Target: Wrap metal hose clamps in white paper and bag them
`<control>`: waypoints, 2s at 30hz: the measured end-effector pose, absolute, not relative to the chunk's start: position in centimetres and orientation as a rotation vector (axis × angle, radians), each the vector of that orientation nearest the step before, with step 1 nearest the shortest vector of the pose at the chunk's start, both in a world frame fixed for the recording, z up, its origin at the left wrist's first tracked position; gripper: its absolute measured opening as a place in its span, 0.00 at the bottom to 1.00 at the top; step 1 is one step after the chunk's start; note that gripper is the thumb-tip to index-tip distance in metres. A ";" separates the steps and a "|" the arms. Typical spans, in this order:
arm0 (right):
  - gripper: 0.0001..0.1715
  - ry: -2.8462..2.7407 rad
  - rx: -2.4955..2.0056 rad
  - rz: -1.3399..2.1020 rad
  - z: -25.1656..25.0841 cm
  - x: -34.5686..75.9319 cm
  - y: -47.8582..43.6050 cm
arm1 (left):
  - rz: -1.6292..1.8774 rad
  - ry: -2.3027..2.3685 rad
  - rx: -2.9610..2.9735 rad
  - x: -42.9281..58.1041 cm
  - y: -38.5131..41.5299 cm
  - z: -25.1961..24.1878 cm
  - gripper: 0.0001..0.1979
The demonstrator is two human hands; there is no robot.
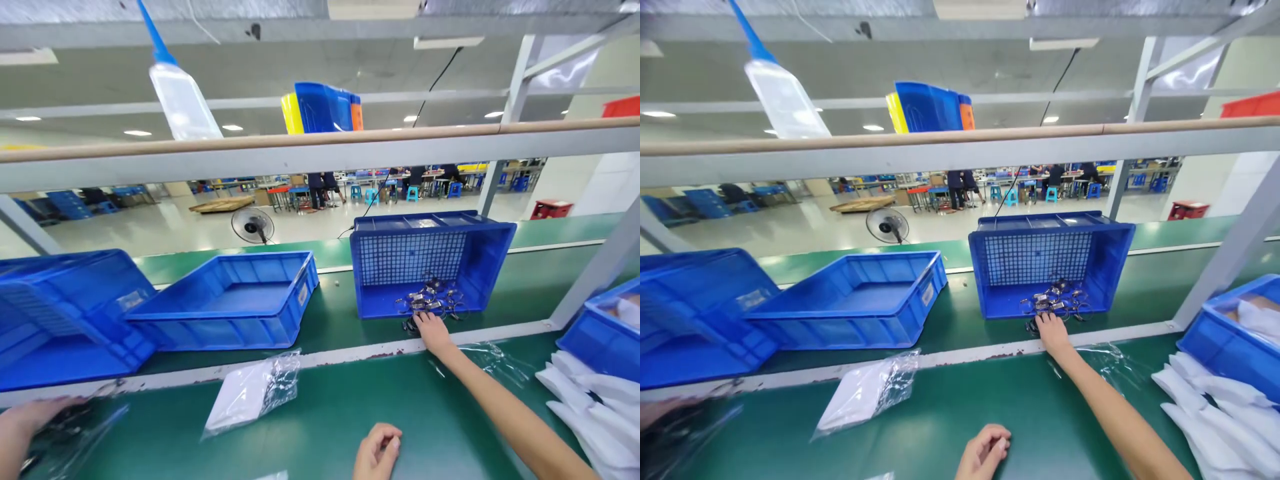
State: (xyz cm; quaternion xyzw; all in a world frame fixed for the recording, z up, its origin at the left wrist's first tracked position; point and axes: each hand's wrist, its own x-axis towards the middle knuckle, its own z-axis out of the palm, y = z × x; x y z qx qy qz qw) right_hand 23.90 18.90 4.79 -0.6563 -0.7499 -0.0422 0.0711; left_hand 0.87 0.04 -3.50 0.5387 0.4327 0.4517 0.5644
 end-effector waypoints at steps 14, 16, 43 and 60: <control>0.16 -2.615 -2.031 -0.212 4.6 23.9 19.2 | 0.966 1.100 1.402 1.0 -0.7 0.6 0.15; 0.15 -2.628 -2.030 -0.193 4.9 23.6 19.4 | 0.964 1.105 1.404 1.0 -0.9 1.2 0.14; 0.18 -2.475 -1.151 0.099 1.5 15.5 2.9 | 1.311 1.510 1.267 -1.0 -0.1 1.2 0.17; 0.04 -2.038 -0.931 0.612 1.7 15.7 2.0 | 1.264 1.382 1.465 -0.1 -1.4 2.7 0.32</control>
